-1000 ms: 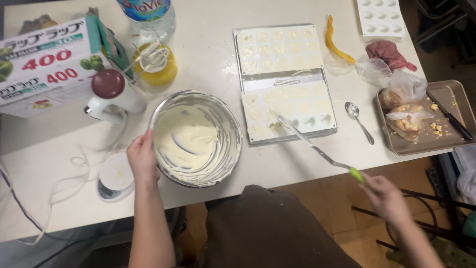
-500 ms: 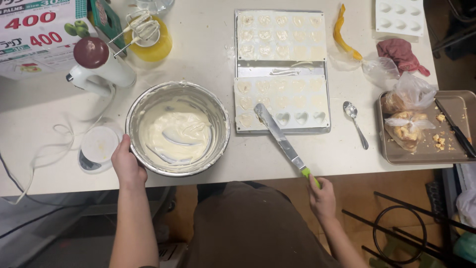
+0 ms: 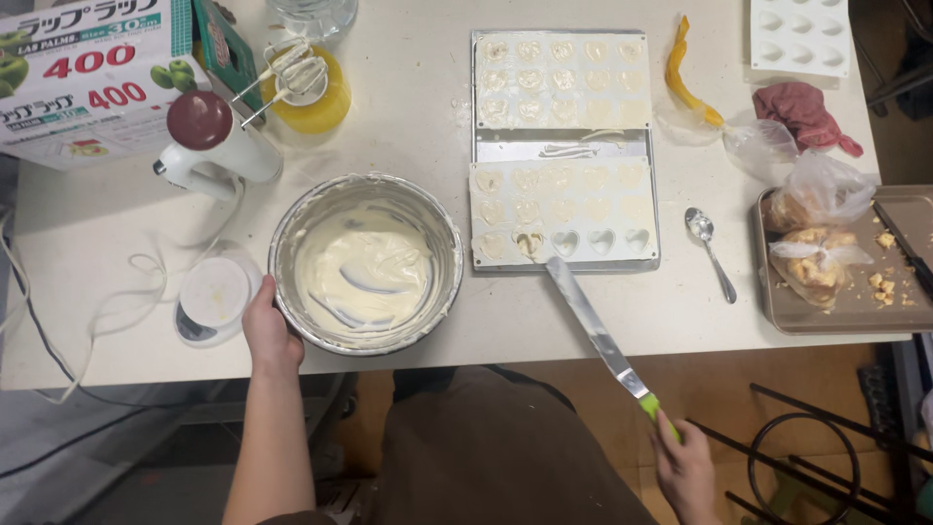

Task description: The person holds a metal bowl of white cream in one hand and uses a spatula to scoop the cream and fill the cavities of a heart-shaped mold tray on the table, repeating the scoop-and-fill motion across the tray.

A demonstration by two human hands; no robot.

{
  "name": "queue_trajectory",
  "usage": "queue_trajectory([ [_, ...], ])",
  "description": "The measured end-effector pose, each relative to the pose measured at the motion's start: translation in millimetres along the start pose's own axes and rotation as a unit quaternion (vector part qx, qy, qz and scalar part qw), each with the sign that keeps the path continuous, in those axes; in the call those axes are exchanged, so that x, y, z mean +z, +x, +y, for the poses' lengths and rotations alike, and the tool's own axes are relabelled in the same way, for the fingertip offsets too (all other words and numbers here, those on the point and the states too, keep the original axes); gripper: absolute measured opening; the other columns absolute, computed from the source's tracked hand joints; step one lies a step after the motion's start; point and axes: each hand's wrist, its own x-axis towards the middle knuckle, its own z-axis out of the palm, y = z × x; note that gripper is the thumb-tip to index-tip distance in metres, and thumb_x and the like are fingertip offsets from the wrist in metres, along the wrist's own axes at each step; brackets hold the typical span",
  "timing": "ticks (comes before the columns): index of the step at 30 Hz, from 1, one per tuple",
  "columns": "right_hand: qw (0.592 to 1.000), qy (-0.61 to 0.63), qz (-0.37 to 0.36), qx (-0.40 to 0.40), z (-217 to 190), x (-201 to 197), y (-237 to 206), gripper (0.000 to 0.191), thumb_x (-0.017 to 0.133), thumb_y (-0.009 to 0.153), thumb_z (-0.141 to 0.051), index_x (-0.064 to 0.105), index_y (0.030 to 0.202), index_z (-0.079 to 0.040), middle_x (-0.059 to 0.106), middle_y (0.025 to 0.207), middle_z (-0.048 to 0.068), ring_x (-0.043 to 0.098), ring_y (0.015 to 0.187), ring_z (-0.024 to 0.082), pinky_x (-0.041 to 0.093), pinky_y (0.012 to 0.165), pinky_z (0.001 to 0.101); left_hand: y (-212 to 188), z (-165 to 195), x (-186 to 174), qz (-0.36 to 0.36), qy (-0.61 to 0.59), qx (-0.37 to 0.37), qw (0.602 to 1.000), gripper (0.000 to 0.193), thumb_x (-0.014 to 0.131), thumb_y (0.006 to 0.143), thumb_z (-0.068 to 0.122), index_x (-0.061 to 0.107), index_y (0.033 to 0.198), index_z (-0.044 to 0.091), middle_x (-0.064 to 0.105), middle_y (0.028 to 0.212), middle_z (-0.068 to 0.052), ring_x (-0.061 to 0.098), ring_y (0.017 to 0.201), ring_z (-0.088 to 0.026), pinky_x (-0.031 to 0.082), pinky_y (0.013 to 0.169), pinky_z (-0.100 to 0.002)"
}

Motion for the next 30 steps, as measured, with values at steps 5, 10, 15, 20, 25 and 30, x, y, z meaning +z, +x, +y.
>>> queue_trajectory([
  [5, 0.984, 0.141, 0.001, 0.11, -21, 3, -24, 0.043, 0.066, 0.093, -0.013, 0.065, 0.136, -0.012, 0.063, 0.107, 0.009, 0.064, 0.086, 0.016, 0.05, 0.073, 0.0269, 19, 3, -5, -0.021, 0.008, -0.036, 0.999, 0.035, 0.051, 0.107, 0.022, 0.06, 0.128, -0.005, 0.068, 0.123, -0.011, 0.067, 0.11, -0.021, 0.052, 0.096, -0.034],
  [10, 0.966, 0.208, 0.005, 0.154, -75, 31, -34, 0.043, 0.063, 0.096, -0.01, 0.064, 0.139, -0.009, 0.063, 0.101, 0.005, 0.057, 0.077, 0.012, 0.046, 0.065, 0.0245, 39, 8, -14, -0.049, 0.024, -0.087, 0.995, 0.037, 0.046, 0.107, 0.025, 0.058, 0.13, -0.002, 0.067, 0.128, -0.011, 0.065, 0.116, -0.021, 0.05, 0.101, -0.035],
  [15, 0.95, 0.233, 0.018, 0.208, -141, 49, -54, 0.044, 0.061, 0.097, -0.008, 0.061, 0.141, -0.006, 0.063, 0.101, 0.006, 0.056, 0.08, 0.012, 0.046, 0.07, 0.0231, 62, 16, -25, -0.082, 0.04, -0.11, 0.99, 0.038, 0.045, 0.109, 0.026, 0.057, 0.131, -0.002, 0.065, 0.13, -0.011, 0.062, 0.119, -0.022, 0.047, 0.104, -0.036],
  [20, 0.931, 0.278, 0.062, 0.227, -209, 87, -52, 0.043, 0.058, 0.1, -0.009, 0.058, 0.143, -0.003, 0.063, 0.102, 0.006, 0.055, 0.085, 0.012, 0.044, 0.073, 0.0219, 85, 24, -29, -0.105, 0.068, -0.123, 0.984, 0.039, 0.044, 0.109, 0.026, 0.057, 0.131, -0.003, 0.064, 0.131, -0.012, 0.062, 0.119, -0.022, 0.048, 0.104, -0.037],
  [25, 0.912, 0.296, 0.085, 0.27, -261, 130, -39, 0.043, 0.059, 0.098, -0.01, 0.058, 0.141, -0.002, 0.063, 0.101, 0.004, 0.055, 0.084, 0.012, 0.046, 0.071, 0.0223, 94, 24, -35, -0.126, 0.087, -0.143, 0.978, 0.04, 0.042, 0.108, 0.027, 0.057, 0.131, -0.002, 0.064, 0.131, -0.011, 0.062, 0.12, -0.021, 0.048, 0.103, -0.036],
  [30, 0.918, 0.258, 0.142, 0.266, -274, 136, -37, 0.043, 0.06, 0.101, -0.012, 0.06, 0.143, -0.005, 0.061, 0.093, 0.006, 0.056, 0.083, 0.012, 0.047, 0.075, 0.0249, 98, 29, -39, -0.15, 0.102, -0.145, 0.973, 0.04, 0.042, 0.109, 0.028, 0.056, 0.132, -0.002, 0.063, 0.131, -0.01, 0.062, 0.119, -0.02, 0.049, 0.101, -0.037],
])
